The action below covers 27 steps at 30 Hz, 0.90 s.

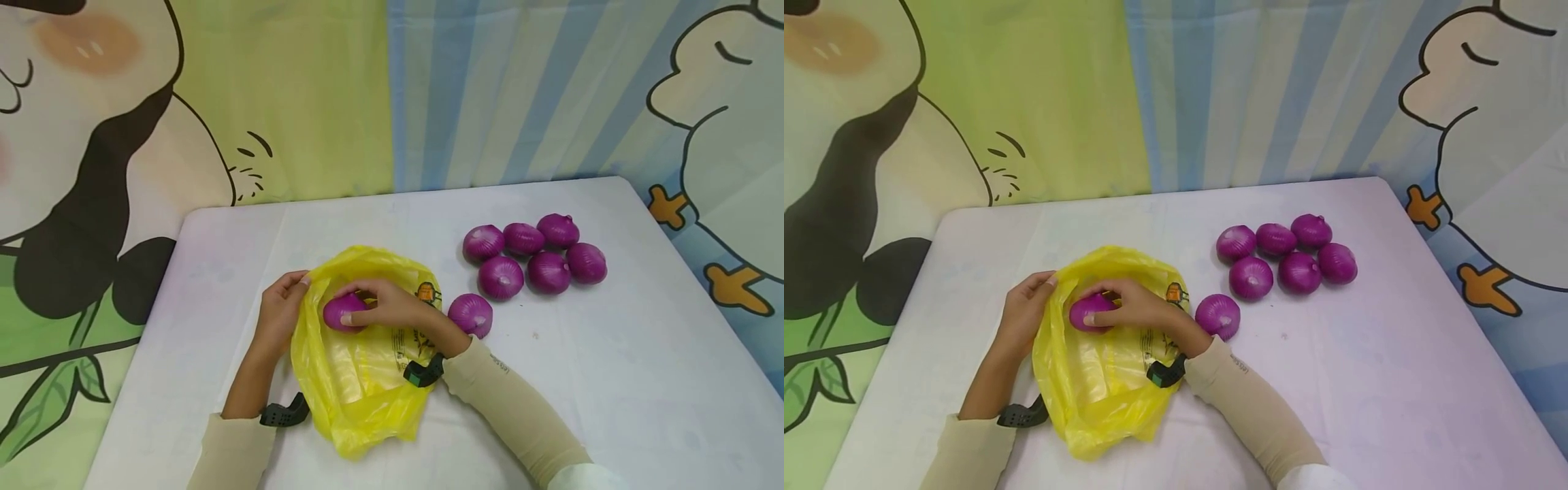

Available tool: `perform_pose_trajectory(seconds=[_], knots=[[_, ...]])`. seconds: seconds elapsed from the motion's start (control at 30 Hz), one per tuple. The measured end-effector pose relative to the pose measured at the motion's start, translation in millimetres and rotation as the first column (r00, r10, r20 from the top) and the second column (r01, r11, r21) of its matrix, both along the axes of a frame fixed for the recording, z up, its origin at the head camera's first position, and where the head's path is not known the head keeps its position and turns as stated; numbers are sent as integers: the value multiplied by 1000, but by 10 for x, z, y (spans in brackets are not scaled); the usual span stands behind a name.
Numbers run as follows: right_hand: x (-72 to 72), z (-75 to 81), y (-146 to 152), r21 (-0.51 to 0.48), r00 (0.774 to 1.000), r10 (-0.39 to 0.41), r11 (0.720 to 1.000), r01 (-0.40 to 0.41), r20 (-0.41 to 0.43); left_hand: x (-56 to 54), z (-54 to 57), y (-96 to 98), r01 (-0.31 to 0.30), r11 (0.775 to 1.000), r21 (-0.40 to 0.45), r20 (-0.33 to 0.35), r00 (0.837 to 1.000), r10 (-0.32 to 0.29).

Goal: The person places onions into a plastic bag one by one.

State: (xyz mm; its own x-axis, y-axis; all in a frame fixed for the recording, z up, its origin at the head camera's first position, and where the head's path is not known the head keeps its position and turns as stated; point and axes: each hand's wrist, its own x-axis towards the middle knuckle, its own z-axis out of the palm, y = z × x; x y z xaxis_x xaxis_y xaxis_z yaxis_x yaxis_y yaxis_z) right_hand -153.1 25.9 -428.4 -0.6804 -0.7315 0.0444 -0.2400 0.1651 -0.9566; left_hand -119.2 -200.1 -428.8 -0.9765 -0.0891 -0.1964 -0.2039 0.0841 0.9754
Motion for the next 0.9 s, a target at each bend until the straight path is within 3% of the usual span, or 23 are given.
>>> perform_pose_trajectory(seconds=[0.3, 0.57, 0.9], knots=[[14, -127, 7, -3, 999, 4, 1000, -4, 45, 6, -7, 10, 3, 1000, 8, -9, 1000, -3], [8, -126, 0, 20, 1000, 13, 1000, -13, 25, 0, -13, 4, -6, 1000, 3, -4, 1000, 6], [34, -81, 21, 49, 998, 28, 998, -31, 58, -10, -27, 16, -6, 1000, 8, -7, 1000, 6]])
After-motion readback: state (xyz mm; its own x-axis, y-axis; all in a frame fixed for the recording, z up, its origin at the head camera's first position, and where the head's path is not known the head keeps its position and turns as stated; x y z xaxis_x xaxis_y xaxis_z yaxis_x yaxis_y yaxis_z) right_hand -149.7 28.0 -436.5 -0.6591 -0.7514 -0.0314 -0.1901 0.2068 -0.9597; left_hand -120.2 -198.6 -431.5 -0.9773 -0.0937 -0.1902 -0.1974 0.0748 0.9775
